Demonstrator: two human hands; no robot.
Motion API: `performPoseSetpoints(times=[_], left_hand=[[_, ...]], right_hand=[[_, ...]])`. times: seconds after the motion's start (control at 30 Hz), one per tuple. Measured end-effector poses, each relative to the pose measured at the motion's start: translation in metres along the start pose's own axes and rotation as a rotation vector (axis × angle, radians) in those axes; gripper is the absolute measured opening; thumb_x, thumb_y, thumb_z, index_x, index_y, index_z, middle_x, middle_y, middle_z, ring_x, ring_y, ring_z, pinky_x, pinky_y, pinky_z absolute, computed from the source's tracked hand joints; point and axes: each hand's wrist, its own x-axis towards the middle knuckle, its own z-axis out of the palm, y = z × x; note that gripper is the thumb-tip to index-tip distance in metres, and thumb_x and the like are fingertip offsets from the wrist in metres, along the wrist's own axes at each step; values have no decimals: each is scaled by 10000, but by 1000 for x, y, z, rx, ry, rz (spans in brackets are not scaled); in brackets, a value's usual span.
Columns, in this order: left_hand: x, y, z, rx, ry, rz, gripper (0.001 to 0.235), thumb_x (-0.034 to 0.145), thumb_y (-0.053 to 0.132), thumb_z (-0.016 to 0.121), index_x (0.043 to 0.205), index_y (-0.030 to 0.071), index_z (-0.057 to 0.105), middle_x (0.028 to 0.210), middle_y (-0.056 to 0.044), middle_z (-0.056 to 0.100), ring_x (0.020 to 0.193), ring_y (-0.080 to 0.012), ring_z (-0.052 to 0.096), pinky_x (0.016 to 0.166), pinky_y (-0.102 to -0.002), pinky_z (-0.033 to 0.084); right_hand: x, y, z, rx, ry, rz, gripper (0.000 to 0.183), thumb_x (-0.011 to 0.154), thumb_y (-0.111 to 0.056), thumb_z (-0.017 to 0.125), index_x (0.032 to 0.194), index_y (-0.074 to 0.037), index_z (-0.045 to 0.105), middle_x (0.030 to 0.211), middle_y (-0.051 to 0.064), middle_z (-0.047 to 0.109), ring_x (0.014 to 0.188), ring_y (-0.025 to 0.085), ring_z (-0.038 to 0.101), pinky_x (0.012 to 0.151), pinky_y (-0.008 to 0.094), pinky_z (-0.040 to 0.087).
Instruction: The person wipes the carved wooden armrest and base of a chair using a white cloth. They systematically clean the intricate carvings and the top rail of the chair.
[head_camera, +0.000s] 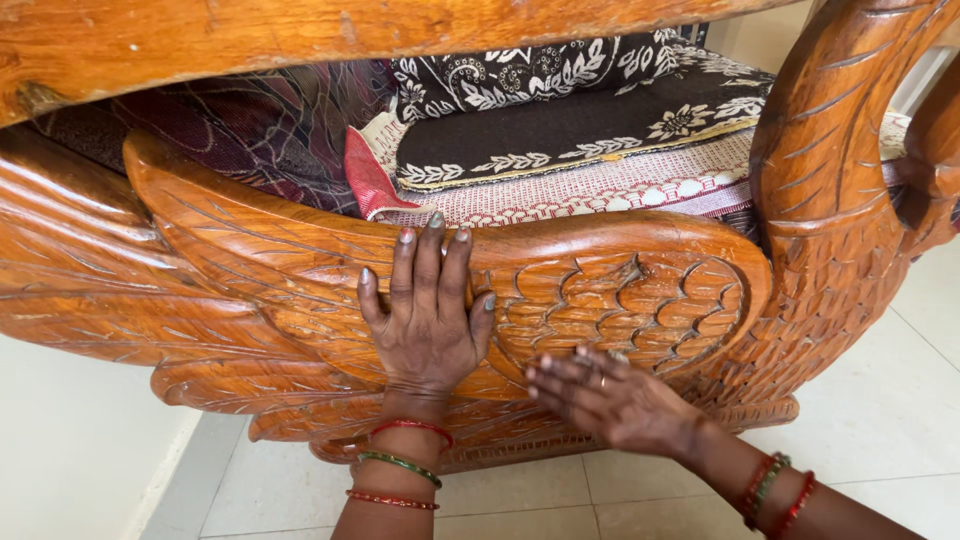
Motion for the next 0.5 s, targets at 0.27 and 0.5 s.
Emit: performPoseSetpoints(times=[0.27,0.5], left_hand=[[0,1,-2,29,-6,3,600,1071,504,424,1595,211,421,1648,-52,425,1560,-239,278,1247,-518,-19],[-1,0,-1,7,-10,-13,593,1083,507,437,1587,194,439,1648,-56,428,1566,-240,278,1256,-524,-10]], right_hand=[[28,29,-15,-176,351,251,397,1056,-250,637,1451,-261,599,1579,39,482,1544,268,282,1283,570,167],[35,32,-3,-307,280,296,464,1042,-277,620,1503,-314,583,1615,56,460,1561,282,195,1259,527,-22]])
